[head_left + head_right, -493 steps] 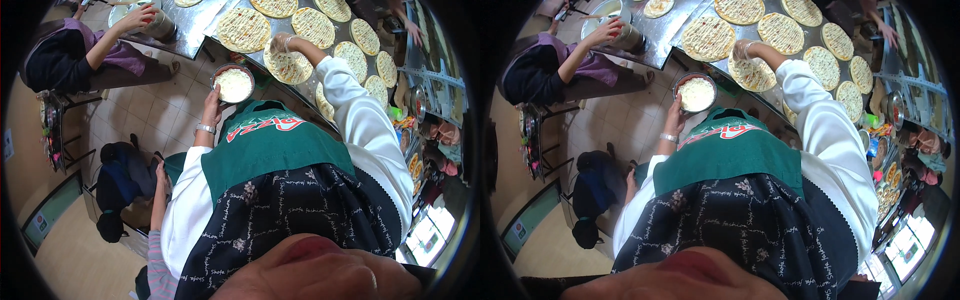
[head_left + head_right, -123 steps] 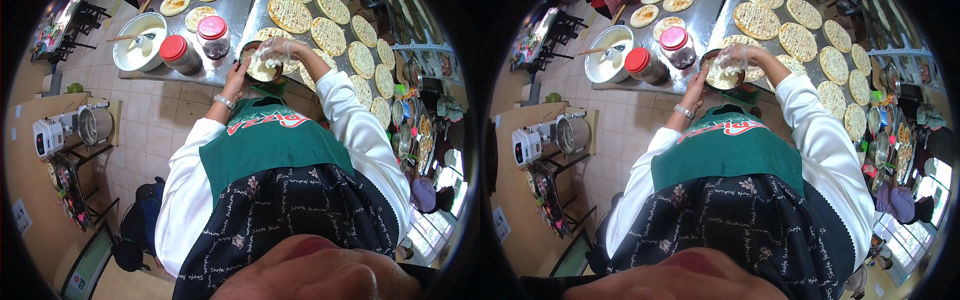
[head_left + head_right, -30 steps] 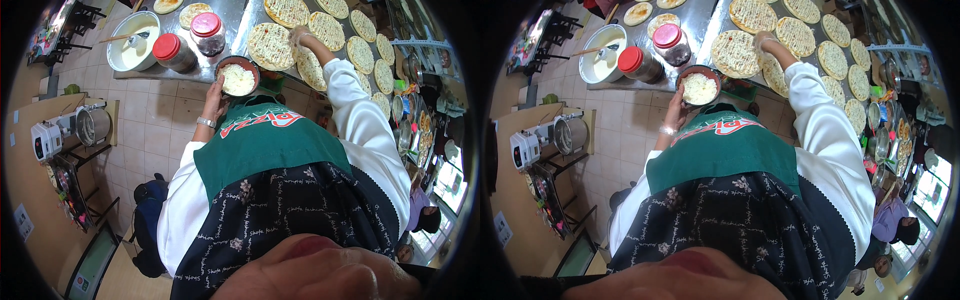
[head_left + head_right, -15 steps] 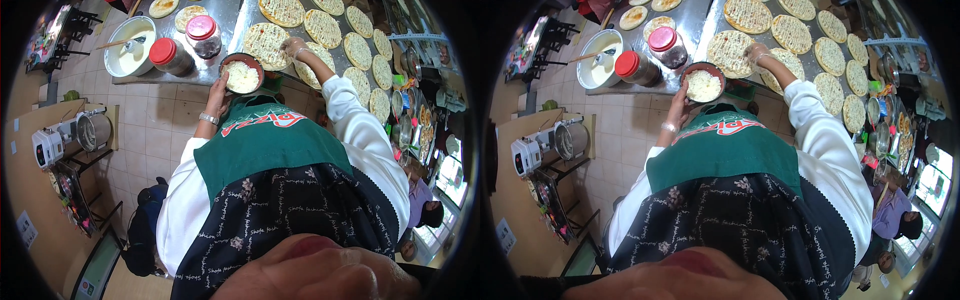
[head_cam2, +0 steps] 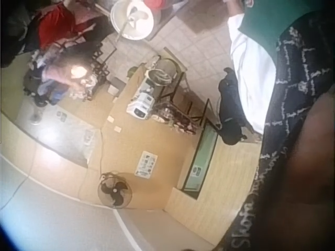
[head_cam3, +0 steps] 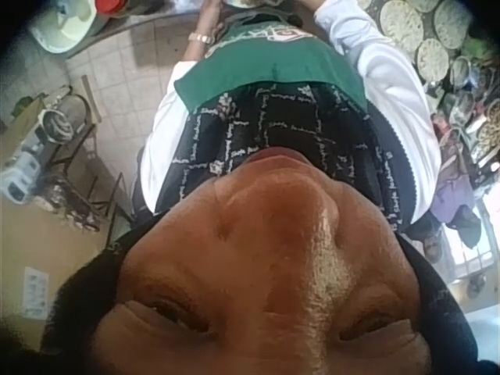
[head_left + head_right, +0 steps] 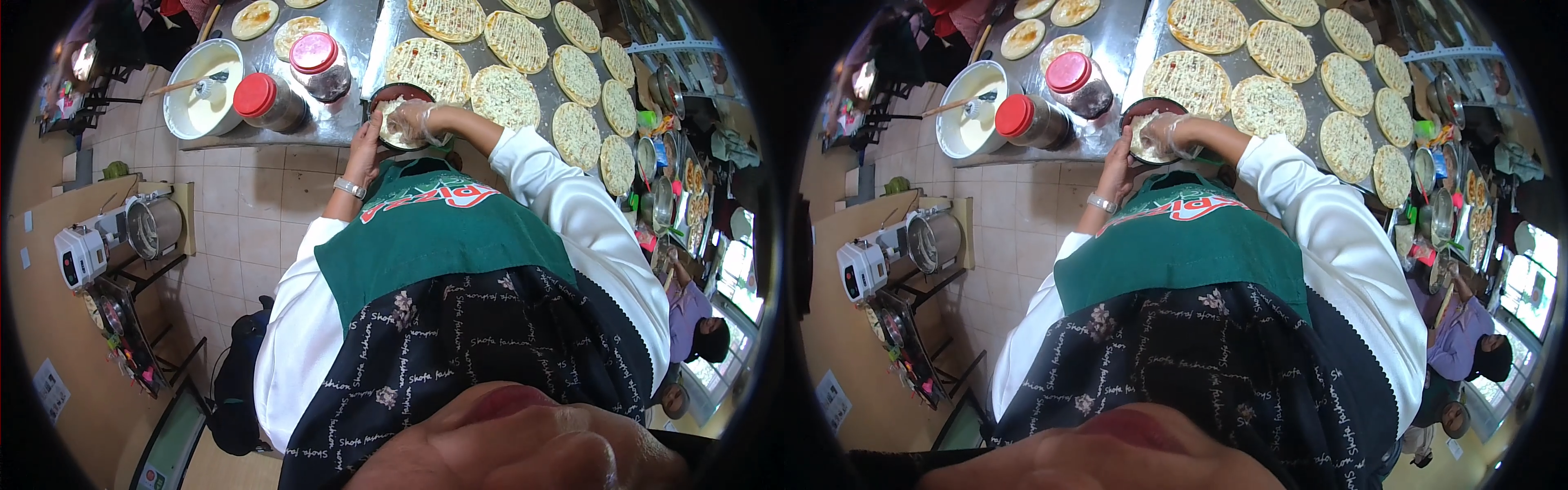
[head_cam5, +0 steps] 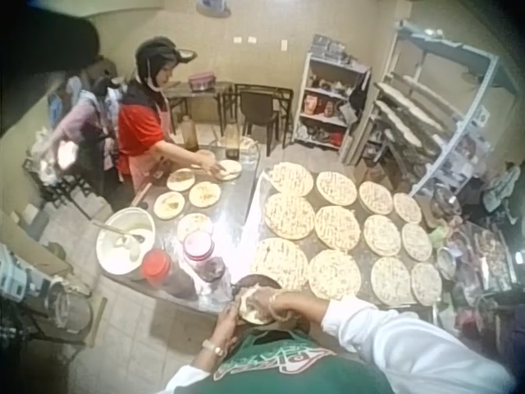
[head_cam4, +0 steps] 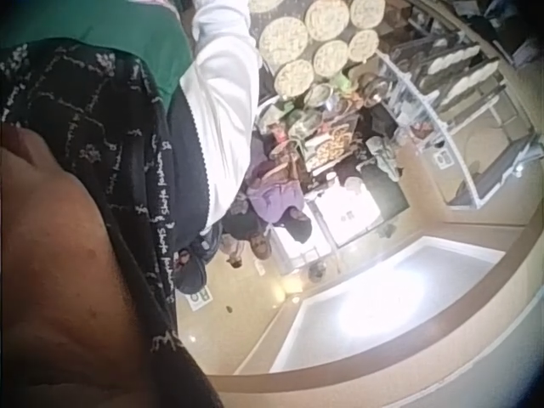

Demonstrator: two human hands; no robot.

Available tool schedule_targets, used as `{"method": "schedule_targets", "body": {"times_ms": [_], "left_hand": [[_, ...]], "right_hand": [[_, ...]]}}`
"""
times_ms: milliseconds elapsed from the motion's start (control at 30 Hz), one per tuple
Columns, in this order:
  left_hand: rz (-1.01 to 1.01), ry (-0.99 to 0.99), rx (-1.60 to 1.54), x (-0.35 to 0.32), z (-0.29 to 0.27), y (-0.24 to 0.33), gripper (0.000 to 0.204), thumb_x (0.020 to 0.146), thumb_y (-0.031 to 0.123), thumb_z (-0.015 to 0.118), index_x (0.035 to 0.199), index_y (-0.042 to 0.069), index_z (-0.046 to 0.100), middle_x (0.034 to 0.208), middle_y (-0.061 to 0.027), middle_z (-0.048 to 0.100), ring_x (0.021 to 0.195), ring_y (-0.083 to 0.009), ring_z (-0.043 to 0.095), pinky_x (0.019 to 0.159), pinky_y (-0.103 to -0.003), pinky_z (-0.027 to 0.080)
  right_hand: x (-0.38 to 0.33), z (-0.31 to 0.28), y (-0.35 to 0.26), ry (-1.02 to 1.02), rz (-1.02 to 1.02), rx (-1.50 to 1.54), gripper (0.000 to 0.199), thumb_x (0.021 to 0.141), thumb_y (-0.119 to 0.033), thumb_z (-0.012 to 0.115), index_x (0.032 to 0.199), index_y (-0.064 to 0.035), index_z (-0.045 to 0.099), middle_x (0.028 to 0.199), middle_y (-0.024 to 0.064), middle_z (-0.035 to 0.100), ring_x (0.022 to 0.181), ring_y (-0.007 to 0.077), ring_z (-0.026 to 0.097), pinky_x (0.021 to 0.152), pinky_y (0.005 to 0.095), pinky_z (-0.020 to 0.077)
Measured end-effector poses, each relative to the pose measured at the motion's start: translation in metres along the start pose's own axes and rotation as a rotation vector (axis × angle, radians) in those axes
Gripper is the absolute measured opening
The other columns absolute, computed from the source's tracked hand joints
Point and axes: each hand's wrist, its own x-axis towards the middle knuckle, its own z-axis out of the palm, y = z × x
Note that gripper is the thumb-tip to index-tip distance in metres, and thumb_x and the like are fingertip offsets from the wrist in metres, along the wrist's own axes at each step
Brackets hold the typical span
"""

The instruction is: Assembling multiple small pizzas by sprinkling shredded cheese on prepared dough bases.

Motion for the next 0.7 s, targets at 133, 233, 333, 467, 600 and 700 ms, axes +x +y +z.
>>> {"method": "schedule_targets", "body": {"times_ms": [133, 233, 333, 467, 600, 700], "left_hand": [[-0.025, -0.093, -0.018, -0.002, 0.010, 0.011, 0.063, 0.079, 0.053, 0.061, 0.114, 0.002, 0.050, 0.109, -0.0093, 0.057, 0.093, -0.0199, 0.059, 0.077, -0.036, 0.051], [-0.019, -0.102, -0.046, 0.004, 0.012, 0.013, 0.065, 0.078, 0.054, 0.062, 0.116, 0.003, 0.049, 0.109, -0.0097, 0.057, 0.094, -0.0204, 0.059, 0.077, -0.038, 0.051], [-0.010, -0.104, -0.065, 0.010, 0.011, 0.013, 0.067, 0.077, 0.056, 0.062, 0.116, 0.003, 0.048, 0.110, -0.0097, 0.057, 0.094, -0.0204, 0.059, 0.077, -0.038, 0.051], [0.024, -0.086, -0.078, 0.014, 0.014, 0.015, 0.068, 0.077, 0.056, 0.061, 0.118, 0.003, 0.047, 0.111, -0.0100, 0.056, 0.094, -0.0205, 0.060, 0.077, -0.040, 0.051], [0.033, -0.114, -0.103, 0.009, 0.010, 0.020, 0.068, 0.078, 0.056, 0.059, 0.119, 0.003, 0.047, 0.114, -0.0099, 0.056, 0.098, -0.0203, 0.059, 0.079, -0.041, 0.051], [0.058, -0.116, -0.128, 0.003, 0.000, 0.020, 0.066, 0.081, 0.055, 0.056, 0.121, 0.004, 0.046, 0.117, -0.0098, 0.055, 0.104, -0.0204, 0.056, 0.080, -0.043, 0.051]], "right_hand": [[0.006, -0.005, 0.019, 0.032, -0.011, 0.274, 0.026, 0.068, -0.018, 0.065, 0.093, -0.0098, 0.064, 0.088, 0.0112, 0.064, 0.081, 0.0255, 0.060, 0.071, 0.0366, 0.0464], [0.003, -0.012, 0.042, 0.135, -0.082, 0.477, 0.021, 0.072, -0.017, 0.063, 0.091, -0.0087, 0.066, 0.084, 0.0080, 0.065, 0.076, 0.0189, 0.060, 0.069, 0.0330, 0.0474], [-0.027, -0.053, 0.041, 0.152, 0.138, 1.121, 0.024, 0.077, -0.021, 0.061, 0.099, -0.0099, 0.065, 0.094, 0.0038, 0.065, 0.085, 0.0167, 0.058, 0.067, 0.0319, 0.0482], [-0.034, -0.057, 0.105, 0.311, 0.253, 1.368, 0.036, 0.073, -0.018, 0.066, 0.107, -0.0067, 0.061, 0.111, 0.0085, 0.058, 0.095, 0.0176, 0.056, 0.069, 0.0325, 0.0486], [-0.043, -0.031, 0.160, 0.287, 0.295, 1.042, 0.037, 0.069, -0.006, 0.066, 0.106, -0.0022, 0.062, 0.102, 0.0108, 0.061, 0.078, 0.0177, 0.060, 0.068, 0.0288, 0.0496], [-0.035, -0.008, 0.174, 0.332, 0.457, 0.688, 0.028, 0.070, -0.003, 0.063, 0.098, 0.0004, 0.064, 0.084, 0.0080, 0.064, 0.067, 0.0158, 0.060, 0.060, 0.0267, 0.0488]]}}
